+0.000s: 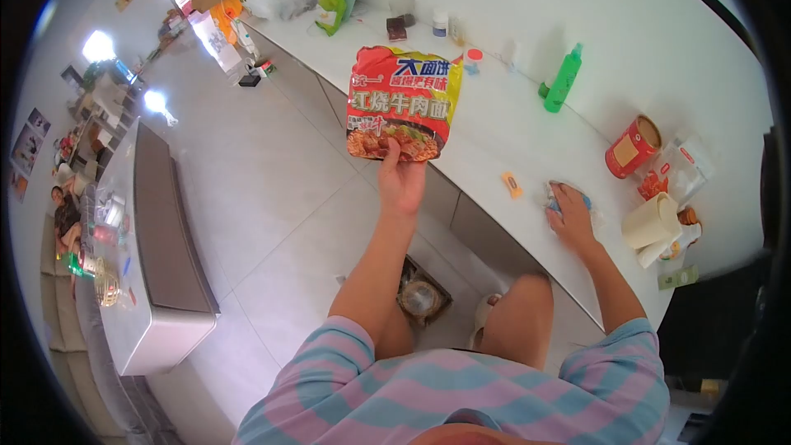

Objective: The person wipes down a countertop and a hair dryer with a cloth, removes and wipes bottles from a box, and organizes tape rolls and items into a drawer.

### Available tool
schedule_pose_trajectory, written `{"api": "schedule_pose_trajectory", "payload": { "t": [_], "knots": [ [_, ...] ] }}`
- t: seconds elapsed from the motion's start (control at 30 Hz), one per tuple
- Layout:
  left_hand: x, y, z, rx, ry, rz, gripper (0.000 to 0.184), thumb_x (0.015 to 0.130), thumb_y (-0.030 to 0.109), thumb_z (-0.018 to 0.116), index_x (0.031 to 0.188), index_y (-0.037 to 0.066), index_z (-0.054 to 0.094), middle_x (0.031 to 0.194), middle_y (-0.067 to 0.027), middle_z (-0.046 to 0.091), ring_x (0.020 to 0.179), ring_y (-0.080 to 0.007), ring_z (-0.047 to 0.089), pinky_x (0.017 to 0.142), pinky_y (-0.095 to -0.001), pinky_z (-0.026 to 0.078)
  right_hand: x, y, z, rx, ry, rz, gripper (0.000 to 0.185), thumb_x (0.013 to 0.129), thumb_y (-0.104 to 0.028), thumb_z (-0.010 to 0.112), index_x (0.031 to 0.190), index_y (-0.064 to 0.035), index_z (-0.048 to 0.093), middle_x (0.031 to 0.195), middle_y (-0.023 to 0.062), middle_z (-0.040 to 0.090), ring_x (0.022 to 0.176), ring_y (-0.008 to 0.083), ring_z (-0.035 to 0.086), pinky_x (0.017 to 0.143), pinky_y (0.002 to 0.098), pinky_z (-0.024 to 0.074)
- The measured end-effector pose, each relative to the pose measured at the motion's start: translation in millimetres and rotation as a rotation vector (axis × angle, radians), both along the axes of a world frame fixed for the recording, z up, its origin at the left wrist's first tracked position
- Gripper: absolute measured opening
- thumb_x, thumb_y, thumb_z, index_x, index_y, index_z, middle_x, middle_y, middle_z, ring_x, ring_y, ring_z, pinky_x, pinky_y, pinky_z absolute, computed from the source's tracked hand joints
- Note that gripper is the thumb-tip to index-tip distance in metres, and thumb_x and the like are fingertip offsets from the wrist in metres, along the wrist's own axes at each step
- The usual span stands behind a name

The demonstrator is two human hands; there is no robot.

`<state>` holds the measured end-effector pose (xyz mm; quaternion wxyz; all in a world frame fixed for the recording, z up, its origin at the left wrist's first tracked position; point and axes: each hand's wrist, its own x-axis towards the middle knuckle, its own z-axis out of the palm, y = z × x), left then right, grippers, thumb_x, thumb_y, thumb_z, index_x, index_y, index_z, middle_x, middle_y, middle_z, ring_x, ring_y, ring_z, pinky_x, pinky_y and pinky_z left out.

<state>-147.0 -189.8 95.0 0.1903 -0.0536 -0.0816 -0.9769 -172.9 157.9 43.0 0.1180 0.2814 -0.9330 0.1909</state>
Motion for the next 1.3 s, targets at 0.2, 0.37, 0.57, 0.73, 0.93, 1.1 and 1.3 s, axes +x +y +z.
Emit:
{"api": "schedule_pose_trajectory", "payload": {
  "t": [0.2,0.37,0.57,0.73,0.93,1.1,1.3],
  "knots": [
    [4.0,0.6,-0.3,0.05,0.011,-0.067,0.051,0.086,0.005,0.056,0.132,0.006,0.034,0.135,-0.0083,0.039,0.125,-0.0249,0.035,0.107,-0.0467,0.026,-95.7,12.9,-11.6,-0.046,0.086,-0.213,0.047,0.078,-0.019,0.053,0.12,0.0033,0.048,0.116,0.023,0.051,0.107,0.0366,0.048,0.093,0.0409,0.0376],
    [4.2,0.8,-3.6,0.059,0.015,-0.099,0.052,0.086,0.005,0.055,0.132,0.007,0.033,0.135,-0.0084,0.038,0.126,-0.0251,0.034,0.108,-0.0474,0.024,-179.5,0.1,-23.5,-0.056,0.086,-0.365,0.045,0.08,-0.021,0.051,0.118,0.0019,0.05,0.113,0.0227,0.053,0.106,0.0353,0.05,0.091,0.0417,0.0391],
    [-2.0,3.1,-6.0,-0.002,0.012,-0.04,0.052,0.085,0.007,0.057,0.133,0.009,0.034,0.135,-0.0078,0.039,0.126,-0.0243,0.034,0.108,-0.0457,0.024,-95.7,-13.6,-6.6,-0.079,0.042,-0.111,0.044,0.077,-0.019,0.053,0.117,-0.0022,0.053,0.114,0.0191,0.054,0.109,0.0335,0.049,0.095,0.0408,0.0367],
    [12.0,5.3,3.7,-0.191,-0.091,-0.207,0.048,0.09,0.02,0.053,0.132,0.006,0.035,0.133,-0.0103,0.041,0.123,-0.0254,0.039,0.104,-0.0453,0.03,50.3,-1.9,5.8,-0.139,-0.035,0.025,0.049,0.069,-0.014,0.062,0.117,-0.0044,0.052,0.114,0.0175,0.053,0.107,0.0339,0.048,0.095,0.0405,0.0366],
    [28.7,86.6,14.8,-0.381,-0.293,-0.477,0.046,0.091,0.022,0.052,0.13,0.005,0.037,0.13,-0.0105,0.045,0.12,-0.0237,0.044,0.097,-0.0412,0.041,134.8,13.9,20.7,-0.229,-0.066,0.15,0.052,0.068,-0.016,0.065,0.117,-0.0058,0.053,0.111,0.0154,0.053,0.104,0.0317,0.049,0.091,0.0398,0.0388],
    [15.0,185.4,7.9,-0.319,-0.45,-0.666,0.045,0.088,0.019,0.057,0.126,0.002,0.039,0.127,-0.0136,0.047,0.115,-0.0275,0.048,0.095,-0.0437,0.044,129.8,20.4,15.0,-0.329,-0.045,0.179,0.051,0.067,-0.018,0.065,0.114,-0.0049,0.054,0.109,0.0147,0.053,0.103,0.0306,0.05,0.091,0.0395,0.0394],
    [-0.7,196.5,0.8,-0.205,-0.392,-0.547,0.041,0.088,0.015,0.057,0.123,0.001,0.042,0.124,-0.0138,0.049,0.111,-0.0263,0.051,0.092,-0.0436,0.047,132.3,19.2,13.2,-0.398,-0.05,0.109,0.048,0.067,-0.014,0.065,0.112,-0.0041,0.054,0.111,0.0149,0.053,0.105,0.0311,0.048,0.092,0.0401,0.0386]
  ]
}}
